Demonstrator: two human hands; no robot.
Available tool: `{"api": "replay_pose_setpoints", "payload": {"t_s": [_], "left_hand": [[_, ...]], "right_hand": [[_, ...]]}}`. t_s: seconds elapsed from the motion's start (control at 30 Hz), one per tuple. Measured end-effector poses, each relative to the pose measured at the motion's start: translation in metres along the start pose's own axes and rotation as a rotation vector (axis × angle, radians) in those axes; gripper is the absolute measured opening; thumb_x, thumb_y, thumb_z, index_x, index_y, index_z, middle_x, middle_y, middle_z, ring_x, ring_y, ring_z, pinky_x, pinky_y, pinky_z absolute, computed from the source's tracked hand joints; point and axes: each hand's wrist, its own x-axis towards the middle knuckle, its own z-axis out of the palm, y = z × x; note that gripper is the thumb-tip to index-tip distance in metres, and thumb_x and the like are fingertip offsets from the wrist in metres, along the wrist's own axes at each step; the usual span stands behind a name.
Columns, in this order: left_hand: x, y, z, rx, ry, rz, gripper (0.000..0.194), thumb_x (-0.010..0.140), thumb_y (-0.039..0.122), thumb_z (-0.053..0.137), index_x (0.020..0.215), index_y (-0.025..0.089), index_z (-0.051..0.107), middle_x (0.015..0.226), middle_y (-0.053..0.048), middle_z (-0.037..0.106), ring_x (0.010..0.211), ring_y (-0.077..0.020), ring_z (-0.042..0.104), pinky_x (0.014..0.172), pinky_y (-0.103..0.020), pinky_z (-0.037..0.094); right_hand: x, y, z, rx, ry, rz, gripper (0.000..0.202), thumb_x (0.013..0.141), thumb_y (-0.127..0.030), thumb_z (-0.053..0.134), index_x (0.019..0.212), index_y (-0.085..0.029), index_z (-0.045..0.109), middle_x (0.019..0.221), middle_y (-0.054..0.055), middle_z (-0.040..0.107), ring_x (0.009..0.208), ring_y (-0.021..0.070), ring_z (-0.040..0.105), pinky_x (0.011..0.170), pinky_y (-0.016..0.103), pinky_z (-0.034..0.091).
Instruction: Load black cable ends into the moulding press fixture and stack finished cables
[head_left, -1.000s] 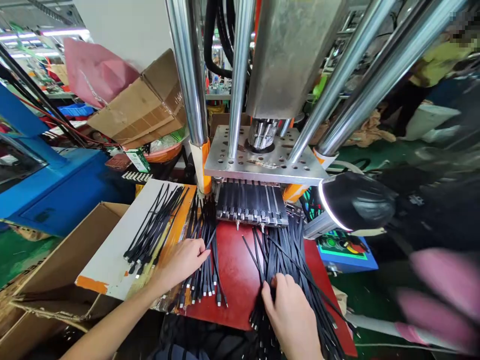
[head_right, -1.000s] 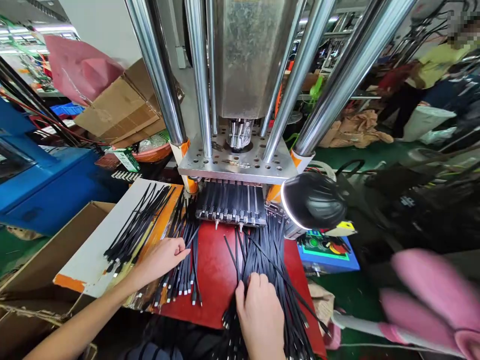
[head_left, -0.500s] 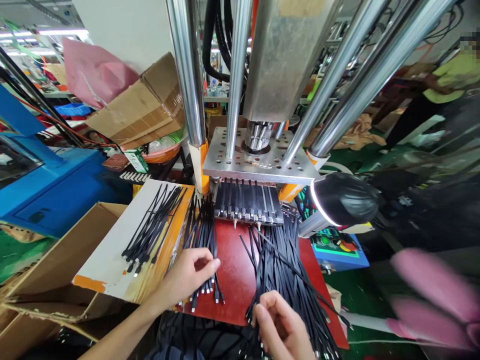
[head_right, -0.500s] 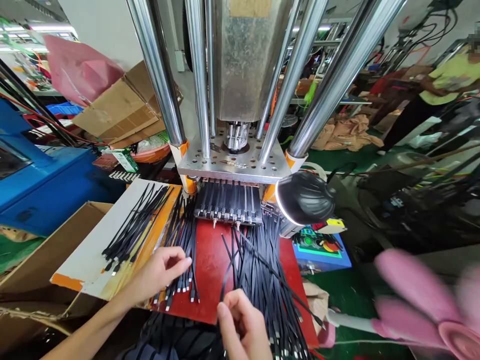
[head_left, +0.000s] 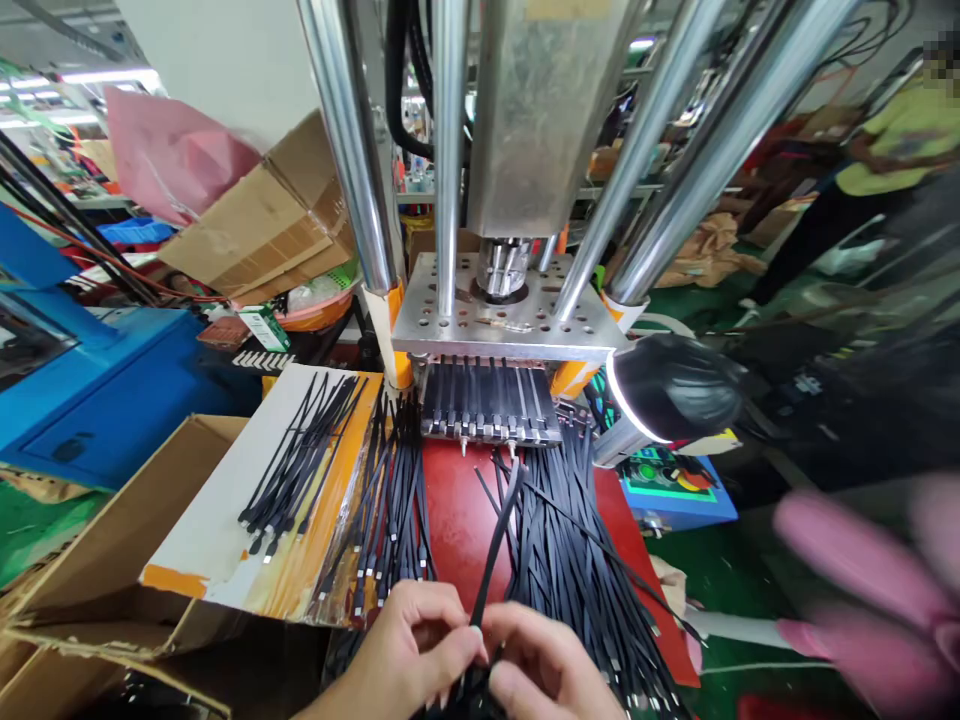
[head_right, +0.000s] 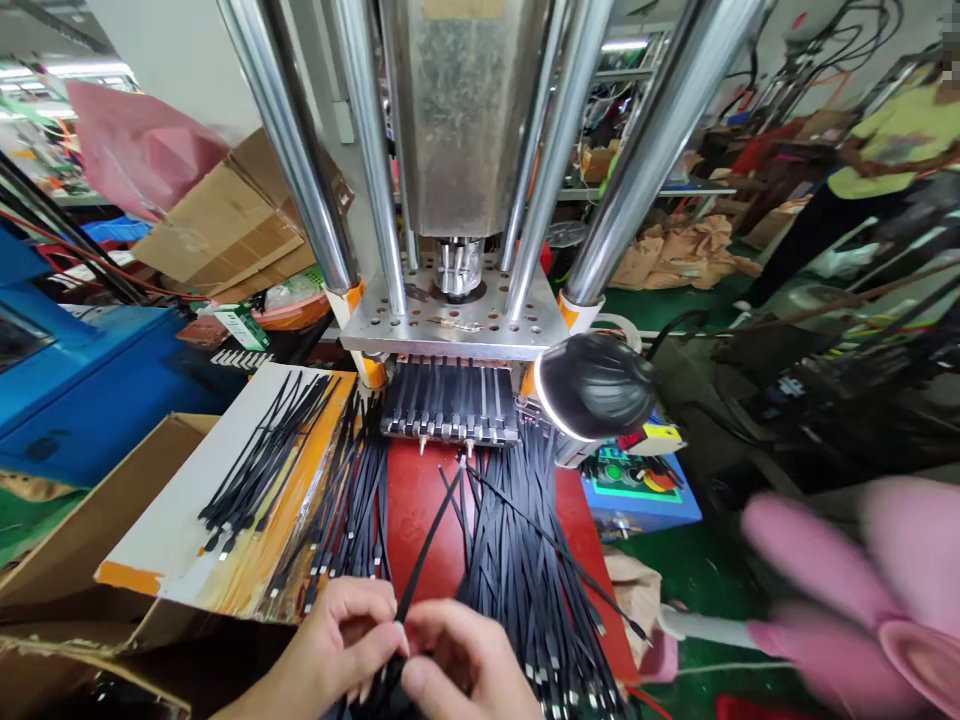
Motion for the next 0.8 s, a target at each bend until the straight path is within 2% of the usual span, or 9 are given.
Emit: {"api": "replay_pose_setpoints", "payload": {"t_s": [0.1, 0.23, 0.3, 0.4, 0.47, 0.6, 0.67, 0.73, 0.8], "left_hand": [[-0.005, -0.018, 0.002, 0.193, 0.031, 0.131, 0.034, 0.087, 0.042, 0.071, 0.063, 0.019, 0.069, 0.07, -0.005, 0.068, 0.065, -0.016, 0.063, 0.062, -0.025, 0.049], [-0.004, -0.02, -0.006, 0.366, -0.021, 0.183, 0.024, 0.088, 0.034, 0.07, 0.068, 0.02, 0.07, 0.074, -0.005, 0.072, 0.067, -0.0174, 0.064, 0.063, -0.026, 0.05], [0.001, -0.004, -0.011, 0.391, 0.006, 0.194, 0.015, 0.091, 0.035, 0.067, 0.091, 0.022, 0.075, 0.084, -0.005, 0.073, 0.073, -0.0181, 0.066, 0.068, -0.026, 0.052], [0.017, 0.031, -0.014, 0.351, 0.089, 0.262, 0.034, 0.096, 0.04, 0.065, 0.125, 0.022, 0.068, 0.094, -0.006, 0.071, 0.08, -0.0175, 0.066, 0.075, -0.027, 0.054], [0.031, 0.054, -0.014, 0.326, 0.055, 0.355, 0.035, 0.095, 0.043, 0.066, 0.121, 0.019, 0.069, 0.092, -0.005, 0.068, 0.078, -0.0166, 0.063, 0.073, -0.027, 0.053], [0.051, 0.079, -0.01, 0.355, -0.048, 0.451, 0.024, 0.096, 0.037, 0.068, 0.088, 0.015, 0.075, 0.086, -0.005, 0.067, 0.071, -0.0137, 0.06, 0.066, -0.024, 0.05], [0.055, 0.083, -0.009, 0.368, -0.077, 0.455, 0.026, 0.096, 0.034, 0.067, 0.081, 0.014, 0.074, 0.083, -0.005, 0.068, 0.072, -0.0136, 0.061, 0.066, -0.023, 0.048], [0.056, 0.083, -0.01, 0.363, -0.061, 0.45, 0.024, 0.096, 0.032, 0.068, 0.082, 0.014, 0.076, 0.082, -0.006, 0.071, 0.073, -0.0144, 0.063, 0.067, -0.024, 0.048], [0.056, 0.083, -0.011, 0.34, -0.039, 0.435, 0.023, 0.096, 0.032, 0.068, 0.086, 0.014, 0.076, 0.082, -0.006, 0.073, 0.074, -0.0147, 0.064, 0.069, -0.024, 0.047]], "right_hand": [[0.016, -0.018, 0.007, 0.212, 0.191, -0.057, 0.057, 0.086, -0.068, 0.067, 0.114, -0.019, 0.074, 0.089, 0.008, 0.069, 0.059, 0.0123, 0.051, 0.056, 0.025, 0.045], [0.032, -0.021, 0.016, 0.247, 0.248, -0.134, 0.051, 0.086, -0.066, 0.068, 0.097, -0.017, 0.078, 0.067, 0.002, 0.06, 0.049, 0.01, 0.046, 0.046, 0.021, 0.038], [0.033, -0.014, 0.016, 0.18, 0.277, -0.178, 0.048, 0.087, -0.064, 0.07, 0.084, -0.016, 0.078, 0.062, 0.001, 0.057, 0.046, 0.0092, 0.044, 0.042, 0.021, 0.033], [0.031, -0.002, 0.015, 0.081, 0.321, -0.229, 0.052, 0.089, -0.059, 0.069, 0.061, -0.016, 0.067, 0.056, 0.0, 0.052, 0.043, 0.0083, 0.041, 0.04, 0.021, 0.027], [0.03, 0.002, 0.015, 0.033, 0.341, -0.267, 0.052, 0.093, -0.055, 0.067, 0.059, -0.016, 0.064, 0.055, -0.001, 0.051, 0.044, 0.0085, 0.041, 0.041, 0.022, 0.027], [0.025, -0.002, 0.014, -0.117, 0.362, -0.408, 0.05, 0.101, -0.043, 0.059, 0.058, -0.016, 0.058, 0.057, -0.001, 0.048, 0.05, 0.0096, 0.044, 0.047, 0.022, 0.032], [0.021, -0.007, 0.011, -0.162, 0.383, -0.473, 0.044, 0.103, -0.037, 0.055, 0.065, -0.017, 0.063, 0.059, -0.001, 0.049, 0.052, 0.0105, 0.047, 0.049, 0.021, 0.036], [0.017, -0.009, 0.005, -0.151, 0.419, -0.509, 0.03, 0.105, -0.033, 0.052, 0.088, -0.019, 0.074, 0.066, 0.0, 0.056, 0.053, 0.0108, 0.051, 0.05, 0.02, 0.041], [0.014, -0.008, -0.001, -0.118, 0.428, -0.534, 0.025, 0.106, -0.028, 0.051, 0.114, -0.025, 0.074, 0.077, 0.0, 0.063, 0.053, 0.0099, 0.055, 0.051, 0.019, 0.045]]}}
